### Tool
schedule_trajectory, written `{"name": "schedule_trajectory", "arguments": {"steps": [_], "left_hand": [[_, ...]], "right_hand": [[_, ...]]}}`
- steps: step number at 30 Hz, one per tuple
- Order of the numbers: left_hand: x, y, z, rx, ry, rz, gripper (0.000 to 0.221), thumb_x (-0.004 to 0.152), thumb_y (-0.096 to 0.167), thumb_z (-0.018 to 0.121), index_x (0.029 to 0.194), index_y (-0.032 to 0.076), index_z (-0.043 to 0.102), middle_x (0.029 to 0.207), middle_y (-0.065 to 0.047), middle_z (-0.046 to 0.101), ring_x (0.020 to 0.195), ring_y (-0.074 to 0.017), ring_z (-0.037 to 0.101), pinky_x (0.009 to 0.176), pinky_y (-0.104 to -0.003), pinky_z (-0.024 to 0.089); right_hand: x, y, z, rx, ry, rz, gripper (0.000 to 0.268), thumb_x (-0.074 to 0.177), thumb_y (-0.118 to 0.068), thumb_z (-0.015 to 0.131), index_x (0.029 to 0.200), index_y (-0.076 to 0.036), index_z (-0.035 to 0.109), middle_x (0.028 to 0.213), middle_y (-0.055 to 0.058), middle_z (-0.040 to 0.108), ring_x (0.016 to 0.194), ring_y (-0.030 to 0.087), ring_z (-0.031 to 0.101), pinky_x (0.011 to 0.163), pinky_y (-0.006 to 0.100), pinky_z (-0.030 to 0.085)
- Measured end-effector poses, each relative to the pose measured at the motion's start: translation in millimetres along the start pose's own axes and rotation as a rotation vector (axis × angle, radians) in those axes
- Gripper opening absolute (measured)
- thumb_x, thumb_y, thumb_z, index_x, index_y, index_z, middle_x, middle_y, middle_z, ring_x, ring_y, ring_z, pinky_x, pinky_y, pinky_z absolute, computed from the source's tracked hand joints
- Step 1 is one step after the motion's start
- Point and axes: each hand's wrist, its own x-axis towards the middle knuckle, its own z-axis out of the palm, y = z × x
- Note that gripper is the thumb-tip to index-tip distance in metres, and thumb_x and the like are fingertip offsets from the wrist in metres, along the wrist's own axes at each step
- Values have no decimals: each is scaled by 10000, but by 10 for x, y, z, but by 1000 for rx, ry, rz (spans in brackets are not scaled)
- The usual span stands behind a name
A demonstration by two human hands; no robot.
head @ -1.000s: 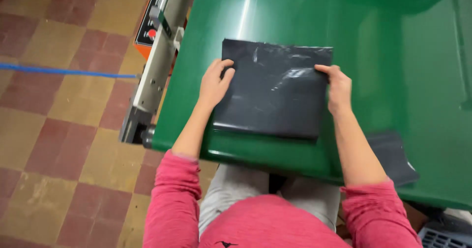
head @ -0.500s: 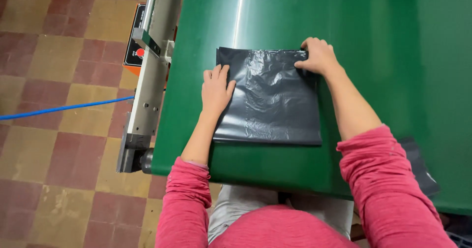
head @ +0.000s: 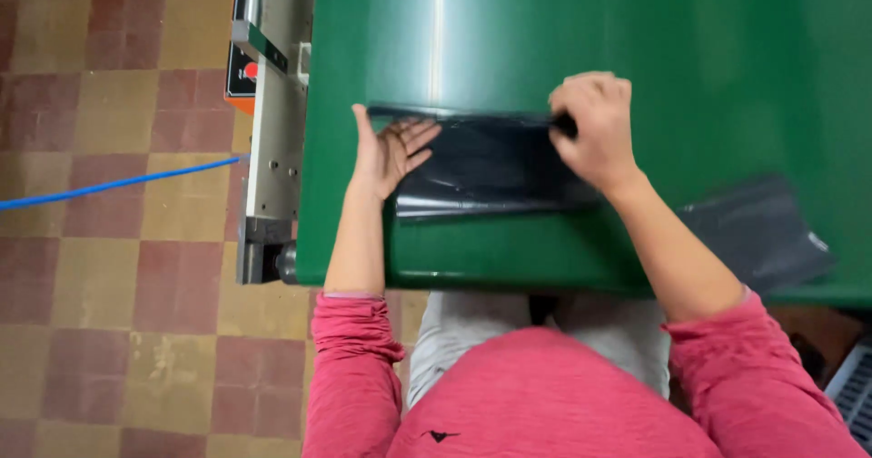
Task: Folding black plastic bags on a workbench and placing them in a crate.
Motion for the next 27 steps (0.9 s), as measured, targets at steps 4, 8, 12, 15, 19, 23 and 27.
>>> {"name": "schedule_trajectory", "arguments": {"steps": [4,8,12,15,19,23,27], "left_hand": [[-243,-281,-271,-22,-16,87,1142,934,827,125,1556,-100,366,1495,-248,502,1363,-337,528,1130,-486,437],[-688,-556,-189,544,166,479,853,1019,650,459,1572,12,334,1615,-188,406,1464,-283,437,1188,-439,355],[-1363,-389,396,1694,213,1112,763,757,399,803,1348,-5,539,1436,-221,505,1342,-426,443,1045,-509,421],[-1287,-496,197,2092,42,1049,402,886,315,780,1199,93,659,1233,-62,659,1202,-275,616,877,-465,511],[-1289,-431,635,2271,-143,747,140,944,266,756,963,145,689,952,-30,690,962,-242,675,745,-430,524],[-966,-363,1062,1698,-480,555,220,882,293,731,912,77,697,875,-83,712,840,-267,708,741,-393,547],[18,-331,1009,1156,-487,58,488,998,427,415,972,54,728,936,-80,765,878,-221,755,826,-341,574]], "right_hand": [[-725,-122,-15,16,-58,10,264,708,-20,760,894,-127,606,1094,-33,705,1224,236,617,1024,452,401],[-1024,-95,34,-84,-102,23,246,732,-28,762,924,-119,637,1143,-14,698,1282,275,590,1073,465,416],[-944,-386,-104,-250,-150,-5,403,695,-67,739,1094,-50,686,1310,140,647,1383,385,521,1197,520,353],[-871,-713,122,-44,-228,-106,635,672,-89,733,1285,35,626,1418,218,585,1431,419,456,1220,557,312],[-985,-1089,394,127,-291,-125,709,673,-188,772,1292,105,589,1374,275,566,1367,457,453,1138,569,342],[-1389,-1090,493,113,-205,-52,543,781,-131,757,1293,-1,634,1374,182,615,1364,346,537,1175,498,400],[-1664,-974,420,362,-141,117,379,880,-74,693,1258,-96,678,1281,100,735,1314,270,633,1178,446,447]]}}
